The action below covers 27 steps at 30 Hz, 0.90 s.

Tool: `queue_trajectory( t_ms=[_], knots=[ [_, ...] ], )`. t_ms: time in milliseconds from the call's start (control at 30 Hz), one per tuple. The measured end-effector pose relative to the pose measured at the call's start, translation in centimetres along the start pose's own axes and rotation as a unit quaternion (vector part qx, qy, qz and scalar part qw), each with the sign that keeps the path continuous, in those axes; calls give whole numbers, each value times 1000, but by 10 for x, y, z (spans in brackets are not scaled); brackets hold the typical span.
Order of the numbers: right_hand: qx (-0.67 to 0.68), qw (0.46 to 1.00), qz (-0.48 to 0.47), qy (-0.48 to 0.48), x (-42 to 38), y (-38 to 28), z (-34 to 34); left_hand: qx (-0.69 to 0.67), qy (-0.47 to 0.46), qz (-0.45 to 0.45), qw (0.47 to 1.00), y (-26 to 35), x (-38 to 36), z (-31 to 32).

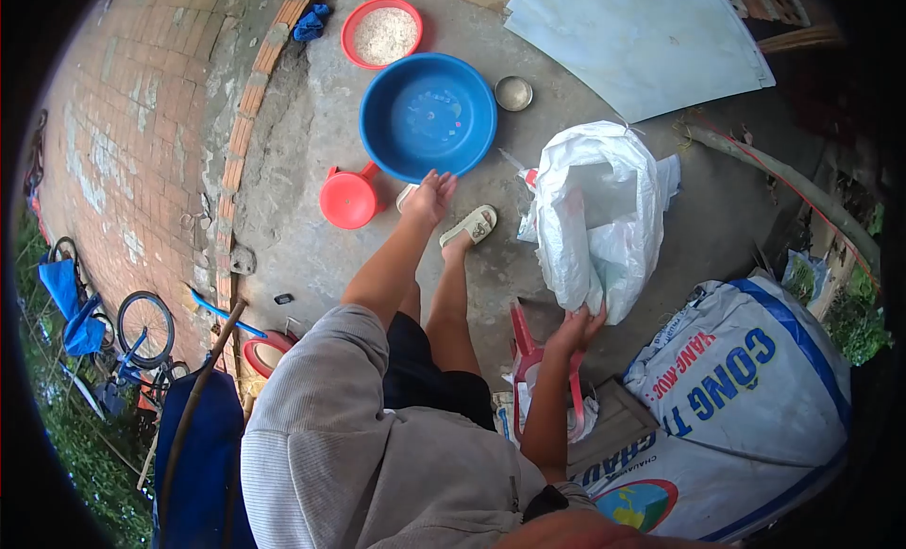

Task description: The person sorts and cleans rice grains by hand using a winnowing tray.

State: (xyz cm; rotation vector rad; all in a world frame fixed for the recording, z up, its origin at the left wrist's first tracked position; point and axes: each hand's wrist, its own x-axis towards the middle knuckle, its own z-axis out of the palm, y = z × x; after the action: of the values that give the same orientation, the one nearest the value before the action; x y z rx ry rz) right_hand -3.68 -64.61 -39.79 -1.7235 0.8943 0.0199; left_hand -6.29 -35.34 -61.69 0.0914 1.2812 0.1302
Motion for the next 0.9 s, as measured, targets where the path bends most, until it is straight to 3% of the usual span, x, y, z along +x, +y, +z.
queue_trajectory(
  t_ms=[100,200,233,300,367,400,433,533,633,733,800,833,867,900],
  knots=[
    [25,1000,6,15,-2,-8,-1,54,-275,-100,955,-10,-154,80],
    [46,999,2,19,2,5,-15,138,-525,-128,830,8,-310,163],
    [30,1000,5,-2,12,27,-29,131,-619,-90,769,15,-353,186],
    [36,999,5,-15,13,31,-34,145,-795,24,588,40,-428,231],
    [102,995,8,17,12,18,-22,21,-878,63,475,47,-500,264],
    [134,990,8,36,12,9,-18,-2,-894,50,446,49,-529,270],
    [146,988,4,50,10,-4,-16,-31,-931,43,361,49,-546,279],
    [150,988,0,42,6,-28,-19,-104,-926,41,360,38,-596,264],
    [163,984,56,39,18,-29,-27,-99,-939,-21,328,48,-631,262],
    [125,991,42,28,17,-31,-36,-88,-950,-83,287,53,-658,254],
    [129,991,23,15,14,-41,-40,-82,-968,-112,211,47,-669,244],
    [117,993,15,-4,0,-36,-48,-38,-945,-189,264,60,-680,238],
    [111,993,-13,-23,4,-48,-48,-39,-948,-194,249,74,-687,248],
    [112,994,-19,-5,1,-58,-49,-38,-973,-159,160,87,-692,265]
  ],
)
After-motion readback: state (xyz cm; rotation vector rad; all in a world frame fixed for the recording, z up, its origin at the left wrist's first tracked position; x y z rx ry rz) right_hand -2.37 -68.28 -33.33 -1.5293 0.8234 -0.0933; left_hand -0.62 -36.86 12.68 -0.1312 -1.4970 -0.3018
